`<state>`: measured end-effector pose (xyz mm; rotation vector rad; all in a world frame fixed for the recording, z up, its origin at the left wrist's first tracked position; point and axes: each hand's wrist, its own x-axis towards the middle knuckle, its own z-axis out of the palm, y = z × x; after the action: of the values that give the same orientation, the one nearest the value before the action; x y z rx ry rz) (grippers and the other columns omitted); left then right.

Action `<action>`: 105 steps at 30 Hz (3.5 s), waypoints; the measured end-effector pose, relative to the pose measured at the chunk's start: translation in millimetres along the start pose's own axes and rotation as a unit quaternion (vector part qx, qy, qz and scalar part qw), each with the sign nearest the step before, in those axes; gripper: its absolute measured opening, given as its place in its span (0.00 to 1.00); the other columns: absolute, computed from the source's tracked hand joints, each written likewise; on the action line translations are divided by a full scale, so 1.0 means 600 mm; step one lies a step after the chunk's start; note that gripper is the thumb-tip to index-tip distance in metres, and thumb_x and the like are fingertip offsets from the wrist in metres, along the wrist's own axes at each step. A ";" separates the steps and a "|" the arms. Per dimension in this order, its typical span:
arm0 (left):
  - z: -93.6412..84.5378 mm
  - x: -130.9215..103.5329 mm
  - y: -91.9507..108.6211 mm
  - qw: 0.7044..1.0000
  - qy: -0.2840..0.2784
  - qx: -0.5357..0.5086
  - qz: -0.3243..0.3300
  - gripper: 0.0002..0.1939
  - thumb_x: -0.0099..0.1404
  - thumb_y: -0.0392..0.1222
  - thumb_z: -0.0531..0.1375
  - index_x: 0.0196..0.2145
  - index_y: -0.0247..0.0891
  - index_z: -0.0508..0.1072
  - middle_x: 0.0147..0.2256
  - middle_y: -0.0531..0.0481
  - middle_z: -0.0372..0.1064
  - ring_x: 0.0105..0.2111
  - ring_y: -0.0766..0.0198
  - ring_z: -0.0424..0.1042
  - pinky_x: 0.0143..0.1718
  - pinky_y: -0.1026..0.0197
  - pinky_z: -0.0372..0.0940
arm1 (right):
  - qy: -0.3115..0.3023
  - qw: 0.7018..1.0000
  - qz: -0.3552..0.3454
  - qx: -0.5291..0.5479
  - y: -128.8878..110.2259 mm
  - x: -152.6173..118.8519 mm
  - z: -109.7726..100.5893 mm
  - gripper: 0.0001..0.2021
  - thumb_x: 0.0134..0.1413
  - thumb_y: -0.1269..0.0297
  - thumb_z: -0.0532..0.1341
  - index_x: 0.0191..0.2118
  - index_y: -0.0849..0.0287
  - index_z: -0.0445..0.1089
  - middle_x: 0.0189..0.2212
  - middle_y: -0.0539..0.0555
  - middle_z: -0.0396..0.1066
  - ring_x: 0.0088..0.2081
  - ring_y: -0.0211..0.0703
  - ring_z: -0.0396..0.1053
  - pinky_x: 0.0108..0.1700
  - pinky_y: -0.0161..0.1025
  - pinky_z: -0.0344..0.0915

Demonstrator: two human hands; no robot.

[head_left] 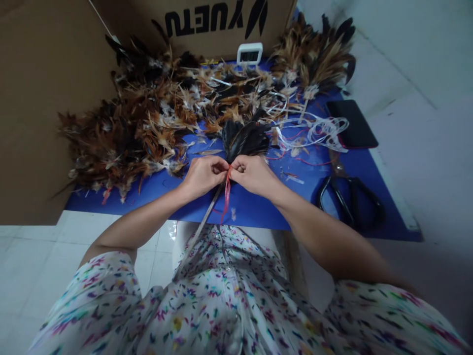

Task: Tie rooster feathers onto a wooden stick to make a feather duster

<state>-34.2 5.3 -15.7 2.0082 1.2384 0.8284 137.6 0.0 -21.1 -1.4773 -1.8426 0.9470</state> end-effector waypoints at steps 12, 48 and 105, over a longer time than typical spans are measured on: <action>-0.001 -0.001 0.011 0.993 0.011 0.108 0.044 0.07 0.55 0.31 0.61 0.31 0.34 0.79 0.27 0.50 0.75 0.26 0.68 0.69 0.30 0.66 0.62 | 0.027 0.989 -0.092 -0.117 -0.006 -0.007 0.007 0.04 0.51 0.69 0.60 0.30 0.63 0.72 0.23 0.53 0.71 0.24 0.37 0.63 0.31 0.35 0.55; -0.008 -0.001 -0.012 0.998 -0.062 -0.006 0.013 0.06 0.62 0.41 0.60 0.32 0.36 0.71 0.26 0.54 0.69 0.25 0.70 0.66 0.29 0.66 0.60 | -0.011 0.997 -0.006 0.079 0.018 0.008 -0.009 0.09 0.45 0.66 0.62 0.31 0.62 0.78 0.22 0.50 0.72 0.24 0.34 0.64 0.27 0.32 0.56; -0.023 0.013 -0.056 0.995 -0.042 -0.052 0.079 0.10 0.58 0.43 0.66 0.30 0.33 0.75 0.30 0.48 0.75 0.29 0.69 0.72 0.33 0.65 0.66 | -0.013 0.995 -0.100 -0.013 0.003 0.002 -0.009 0.07 0.55 0.73 0.60 0.36 0.60 0.76 0.30 0.51 0.78 0.30 0.36 0.73 0.35 0.32 0.62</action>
<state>-59.5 27.3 -31.9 2.0533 0.9785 0.8568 142.7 2.1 -19.4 -1.2714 -1.9870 0.8507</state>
